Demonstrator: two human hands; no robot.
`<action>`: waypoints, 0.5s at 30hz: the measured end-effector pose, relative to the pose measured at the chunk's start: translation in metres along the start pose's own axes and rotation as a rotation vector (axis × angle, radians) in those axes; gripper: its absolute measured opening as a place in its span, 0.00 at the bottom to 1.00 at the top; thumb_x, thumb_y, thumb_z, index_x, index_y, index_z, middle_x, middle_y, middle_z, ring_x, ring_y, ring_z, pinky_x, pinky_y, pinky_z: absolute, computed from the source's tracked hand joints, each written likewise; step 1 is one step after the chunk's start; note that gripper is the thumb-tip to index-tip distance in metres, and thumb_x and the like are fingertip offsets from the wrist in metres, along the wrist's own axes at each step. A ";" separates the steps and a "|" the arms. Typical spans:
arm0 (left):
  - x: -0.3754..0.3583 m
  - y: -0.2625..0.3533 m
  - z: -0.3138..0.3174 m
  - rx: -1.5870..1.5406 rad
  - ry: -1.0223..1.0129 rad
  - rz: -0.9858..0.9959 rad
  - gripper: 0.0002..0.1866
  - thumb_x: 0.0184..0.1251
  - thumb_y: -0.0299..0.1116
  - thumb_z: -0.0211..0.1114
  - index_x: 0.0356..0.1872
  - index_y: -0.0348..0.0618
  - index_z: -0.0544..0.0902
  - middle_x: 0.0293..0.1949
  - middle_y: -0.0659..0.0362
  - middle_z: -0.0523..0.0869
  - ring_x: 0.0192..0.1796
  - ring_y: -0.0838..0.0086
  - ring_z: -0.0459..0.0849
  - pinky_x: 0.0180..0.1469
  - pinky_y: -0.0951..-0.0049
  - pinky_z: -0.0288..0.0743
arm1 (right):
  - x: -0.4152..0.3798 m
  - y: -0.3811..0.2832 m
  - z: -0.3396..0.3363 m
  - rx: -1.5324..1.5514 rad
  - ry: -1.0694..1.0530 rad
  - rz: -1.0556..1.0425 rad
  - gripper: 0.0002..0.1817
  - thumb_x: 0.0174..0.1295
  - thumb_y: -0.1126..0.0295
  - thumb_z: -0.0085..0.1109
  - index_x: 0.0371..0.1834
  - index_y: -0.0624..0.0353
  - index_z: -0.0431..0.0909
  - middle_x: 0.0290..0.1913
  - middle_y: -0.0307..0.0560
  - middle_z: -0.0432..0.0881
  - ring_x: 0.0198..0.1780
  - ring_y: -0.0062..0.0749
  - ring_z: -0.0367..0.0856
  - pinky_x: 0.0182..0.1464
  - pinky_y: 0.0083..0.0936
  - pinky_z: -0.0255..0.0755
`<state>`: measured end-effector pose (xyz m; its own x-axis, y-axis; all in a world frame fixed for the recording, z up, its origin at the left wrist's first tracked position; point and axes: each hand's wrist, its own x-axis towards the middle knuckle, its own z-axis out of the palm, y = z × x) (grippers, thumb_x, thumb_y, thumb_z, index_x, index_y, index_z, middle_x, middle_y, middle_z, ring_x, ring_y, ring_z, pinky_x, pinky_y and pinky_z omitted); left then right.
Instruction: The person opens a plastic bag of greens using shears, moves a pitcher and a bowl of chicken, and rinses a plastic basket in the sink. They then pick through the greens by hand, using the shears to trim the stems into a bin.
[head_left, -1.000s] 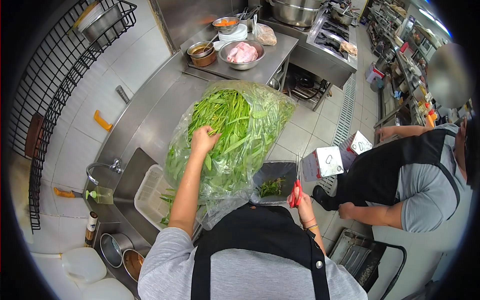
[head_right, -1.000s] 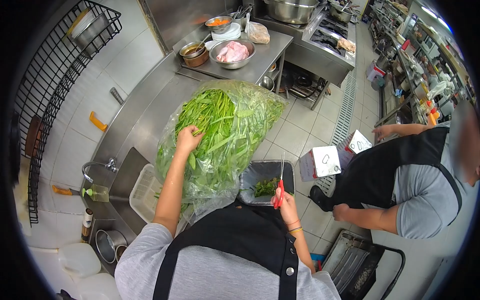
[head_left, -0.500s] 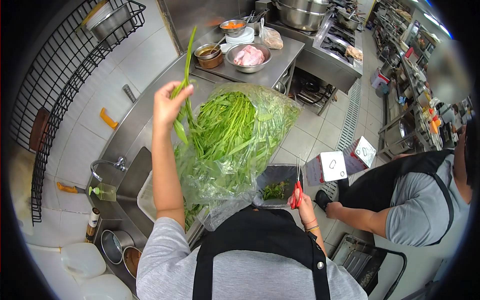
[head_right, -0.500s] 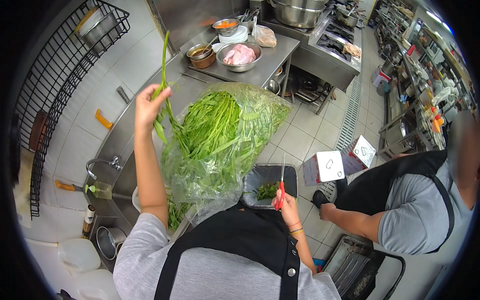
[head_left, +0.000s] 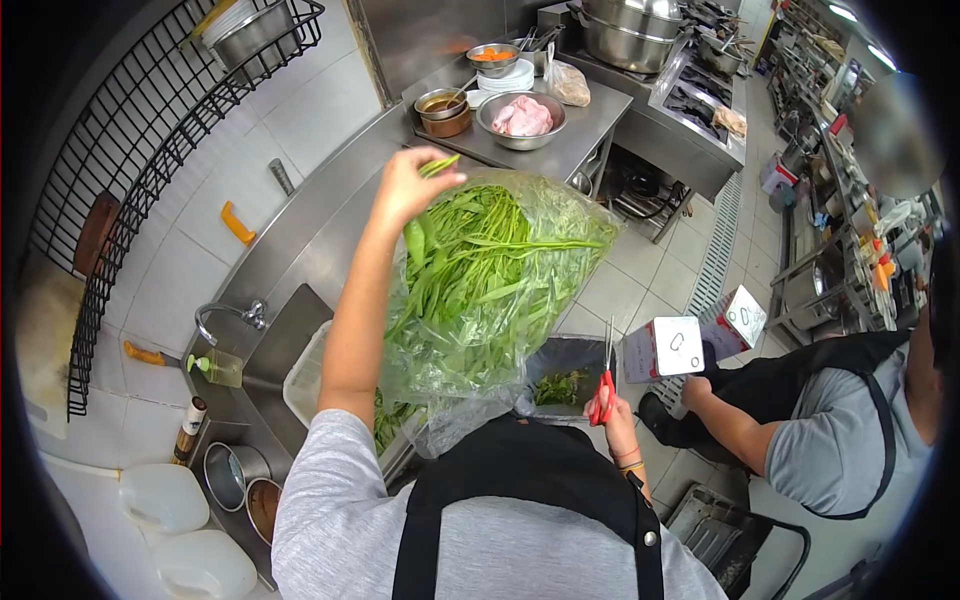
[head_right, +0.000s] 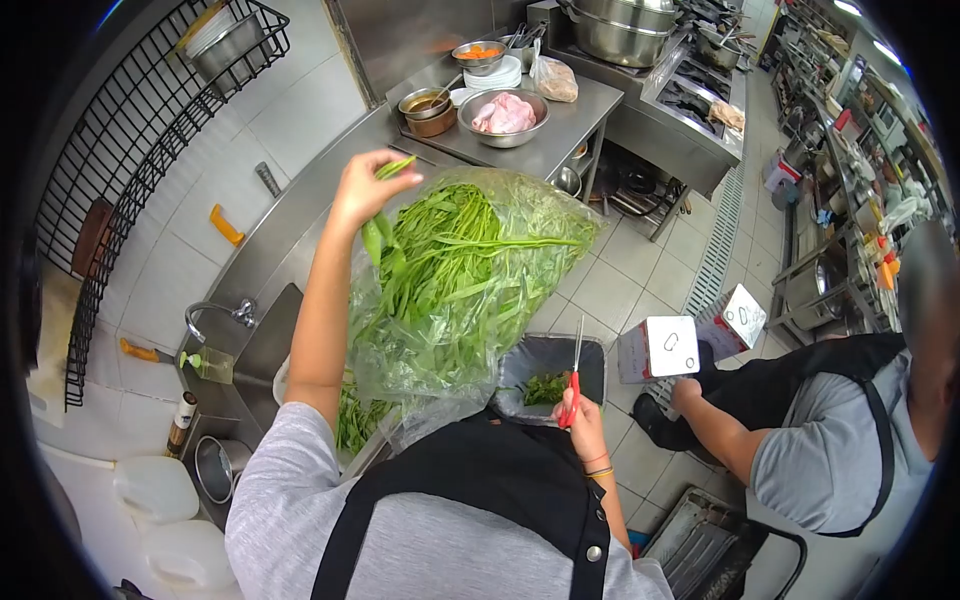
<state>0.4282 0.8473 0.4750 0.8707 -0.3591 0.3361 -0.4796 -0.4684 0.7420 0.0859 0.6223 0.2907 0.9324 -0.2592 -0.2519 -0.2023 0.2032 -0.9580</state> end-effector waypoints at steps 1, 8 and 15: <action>-0.008 -0.020 0.007 0.057 -0.076 -0.055 0.20 0.39 0.39 0.75 0.35 0.40 0.83 0.36 0.53 0.84 0.40 0.67 0.83 0.47 0.70 0.73 | -0.002 -0.001 -0.002 -0.003 0.030 0.038 0.24 0.65 0.51 0.44 0.18 0.59 0.71 0.20 0.40 0.74 0.22 0.18 0.68 0.26 0.14 0.61; -0.059 -0.058 0.062 0.173 -0.326 -0.092 0.22 0.37 0.47 0.74 0.31 0.42 0.83 0.35 0.51 0.83 0.40 0.63 0.81 0.45 0.68 0.73 | 0.017 -0.008 0.003 -0.035 0.016 0.084 0.25 0.65 0.49 0.43 0.19 0.59 0.71 0.20 0.40 0.74 0.22 0.18 0.68 0.26 0.14 0.61; -0.080 -0.068 0.079 0.322 -0.110 -0.006 0.15 0.41 0.40 0.72 0.30 0.45 0.82 0.34 0.55 0.80 0.39 0.61 0.80 0.41 0.65 0.73 | 0.054 -0.030 0.049 0.168 -0.323 0.098 0.28 0.65 0.46 0.38 0.18 0.58 0.68 0.23 0.42 0.73 0.26 0.23 0.69 0.32 0.17 0.63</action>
<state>0.3824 0.8442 0.3523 0.8652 -0.4323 0.2541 -0.4993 -0.6956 0.5166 0.1570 0.6482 0.3121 0.9629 0.0748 -0.2592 -0.2682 0.3713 -0.8889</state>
